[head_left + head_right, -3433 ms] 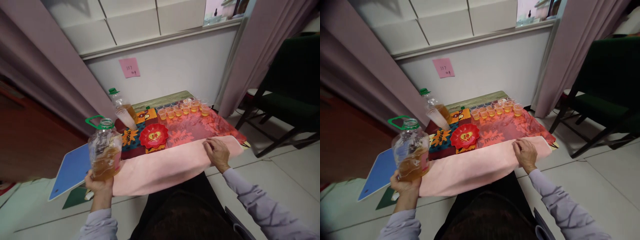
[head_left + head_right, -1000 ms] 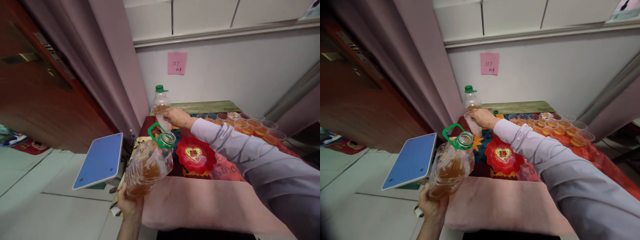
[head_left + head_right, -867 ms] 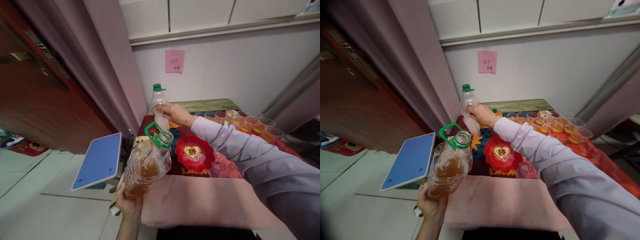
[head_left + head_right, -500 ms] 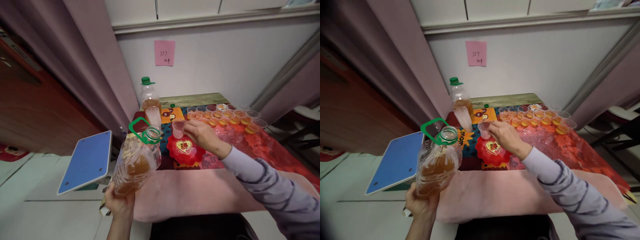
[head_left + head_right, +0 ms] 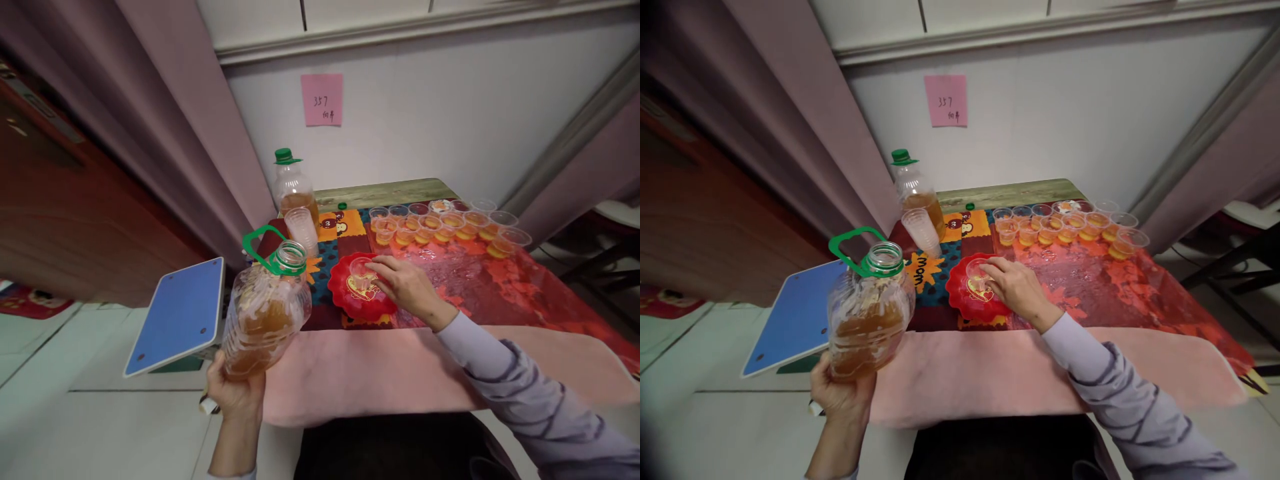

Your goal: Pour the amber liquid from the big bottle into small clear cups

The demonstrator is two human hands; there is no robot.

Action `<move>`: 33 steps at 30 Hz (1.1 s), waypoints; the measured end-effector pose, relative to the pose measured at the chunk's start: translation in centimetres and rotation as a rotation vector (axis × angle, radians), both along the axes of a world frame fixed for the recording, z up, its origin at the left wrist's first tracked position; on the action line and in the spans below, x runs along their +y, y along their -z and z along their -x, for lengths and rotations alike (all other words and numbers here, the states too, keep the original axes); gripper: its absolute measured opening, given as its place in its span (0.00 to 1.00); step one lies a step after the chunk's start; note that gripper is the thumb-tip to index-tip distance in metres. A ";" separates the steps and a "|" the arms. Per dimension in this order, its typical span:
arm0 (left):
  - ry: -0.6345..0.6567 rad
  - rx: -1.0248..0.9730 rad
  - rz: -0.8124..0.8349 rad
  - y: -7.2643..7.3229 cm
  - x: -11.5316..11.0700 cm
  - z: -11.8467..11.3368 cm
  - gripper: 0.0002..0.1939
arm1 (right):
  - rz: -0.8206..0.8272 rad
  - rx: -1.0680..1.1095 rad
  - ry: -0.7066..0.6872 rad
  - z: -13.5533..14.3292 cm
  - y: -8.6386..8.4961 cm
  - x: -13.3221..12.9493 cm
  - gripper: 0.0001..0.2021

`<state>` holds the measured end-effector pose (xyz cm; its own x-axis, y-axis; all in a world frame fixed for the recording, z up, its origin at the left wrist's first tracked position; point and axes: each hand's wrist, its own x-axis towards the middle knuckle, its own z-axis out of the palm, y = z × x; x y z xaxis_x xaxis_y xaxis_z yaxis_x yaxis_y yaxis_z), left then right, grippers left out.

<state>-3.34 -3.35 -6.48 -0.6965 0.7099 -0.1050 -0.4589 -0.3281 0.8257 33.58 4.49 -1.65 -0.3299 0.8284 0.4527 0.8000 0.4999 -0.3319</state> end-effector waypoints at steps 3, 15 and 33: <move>-0.005 0.022 0.012 0.1 -0.1 0.1 0.11 | -0.017 0.305 0.056 1.4 -1.5 -1.5 0.14; 0.039 0.048 0.113 -1.7 -0.3 -0.4 0.12 | 0.574 1.309 -0.268 13.3 -0.1 -5.8 0.29; 0.027 0.273 0.299 -7.0 -0.6 1.3 0.24 | 0.718 1.623 -0.324 15.0 3.8 -5.3 0.31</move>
